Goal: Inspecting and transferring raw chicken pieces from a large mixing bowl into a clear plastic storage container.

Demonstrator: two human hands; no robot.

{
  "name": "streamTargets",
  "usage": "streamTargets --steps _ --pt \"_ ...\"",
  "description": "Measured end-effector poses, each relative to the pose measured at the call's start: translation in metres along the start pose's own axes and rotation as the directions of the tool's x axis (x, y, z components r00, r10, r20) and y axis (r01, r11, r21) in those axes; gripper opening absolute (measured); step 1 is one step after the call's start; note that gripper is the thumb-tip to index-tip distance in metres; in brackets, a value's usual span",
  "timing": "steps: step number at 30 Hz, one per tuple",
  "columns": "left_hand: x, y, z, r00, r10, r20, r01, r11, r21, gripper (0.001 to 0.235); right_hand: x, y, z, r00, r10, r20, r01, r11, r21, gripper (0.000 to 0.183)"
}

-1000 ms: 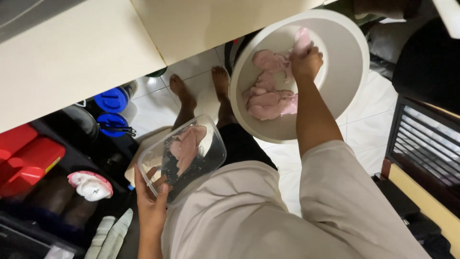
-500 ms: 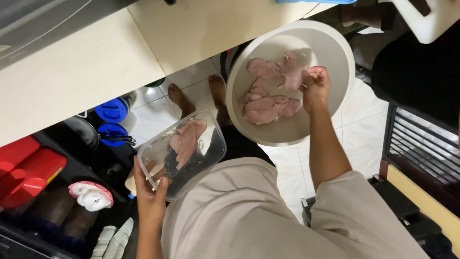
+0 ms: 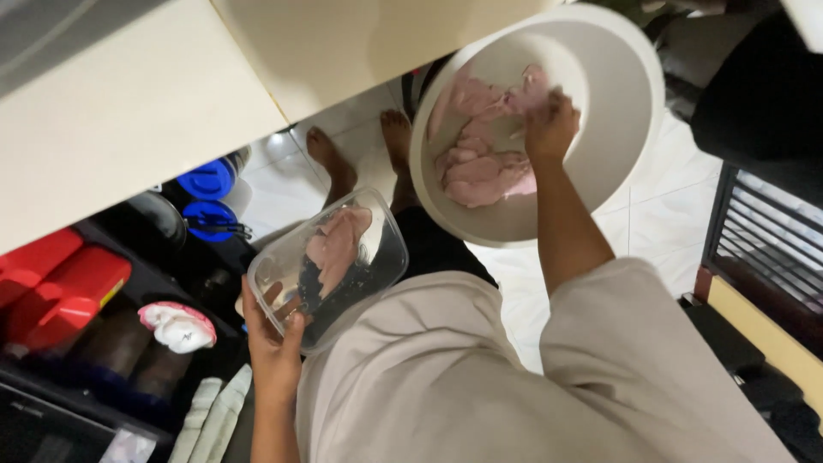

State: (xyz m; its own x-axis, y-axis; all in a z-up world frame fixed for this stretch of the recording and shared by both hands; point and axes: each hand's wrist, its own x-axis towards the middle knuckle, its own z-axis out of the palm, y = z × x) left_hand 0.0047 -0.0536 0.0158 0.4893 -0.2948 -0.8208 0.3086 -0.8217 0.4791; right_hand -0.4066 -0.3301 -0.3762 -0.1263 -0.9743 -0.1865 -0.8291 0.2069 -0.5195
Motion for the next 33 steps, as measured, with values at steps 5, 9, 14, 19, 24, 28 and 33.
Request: streamTargets --steps 5,9,14,19,24,28,33 --pt "0.002 -0.004 -0.001 1.0 0.021 -0.016 -0.022 0.999 -0.024 0.099 0.021 -0.063 -0.011 0.858 0.39 0.335 -0.41 0.912 -0.011 0.029" --pt "0.001 0.013 0.005 1.0 -0.013 -0.014 0.012 1.0 -0.028 0.101 0.015 -0.092 -0.043 0.839 0.268 0.474 -0.266 0.961 -0.073 0.036" --pt "0.007 0.0 0.0 0.996 0.085 0.026 -0.085 0.996 -0.01 0.098 -0.008 -0.112 -0.063 0.829 0.208 0.52 -0.385 0.886 0.259 0.041" --pt "0.008 0.003 -0.001 0.993 0.108 0.038 -0.108 0.994 -0.008 0.095 -0.004 -0.126 -0.105 0.854 0.154 0.497 -0.436 0.732 0.523 0.037" --pt "0.011 0.007 0.002 0.994 0.098 0.04 -0.099 0.995 0.011 0.098 0.026 -0.101 -0.121 0.884 -0.116 0.454 -0.248 0.706 0.663 0.047" --pt "0.007 0.006 0.003 0.994 0.105 0.043 -0.106 0.994 0.029 0.097 0.044 -0.038 -0.101 0.965 0.055 0.258 -0.145 0.927 0.345 0.04" --pt "0.004 -0.006 -0.001 0.996 0.09 0.017 -0.089 0.996 -0.024 0.097 0.018 -0.025 -0.032 0.938 -0.32 0.136 0.308 0.946 0.099 0.028"
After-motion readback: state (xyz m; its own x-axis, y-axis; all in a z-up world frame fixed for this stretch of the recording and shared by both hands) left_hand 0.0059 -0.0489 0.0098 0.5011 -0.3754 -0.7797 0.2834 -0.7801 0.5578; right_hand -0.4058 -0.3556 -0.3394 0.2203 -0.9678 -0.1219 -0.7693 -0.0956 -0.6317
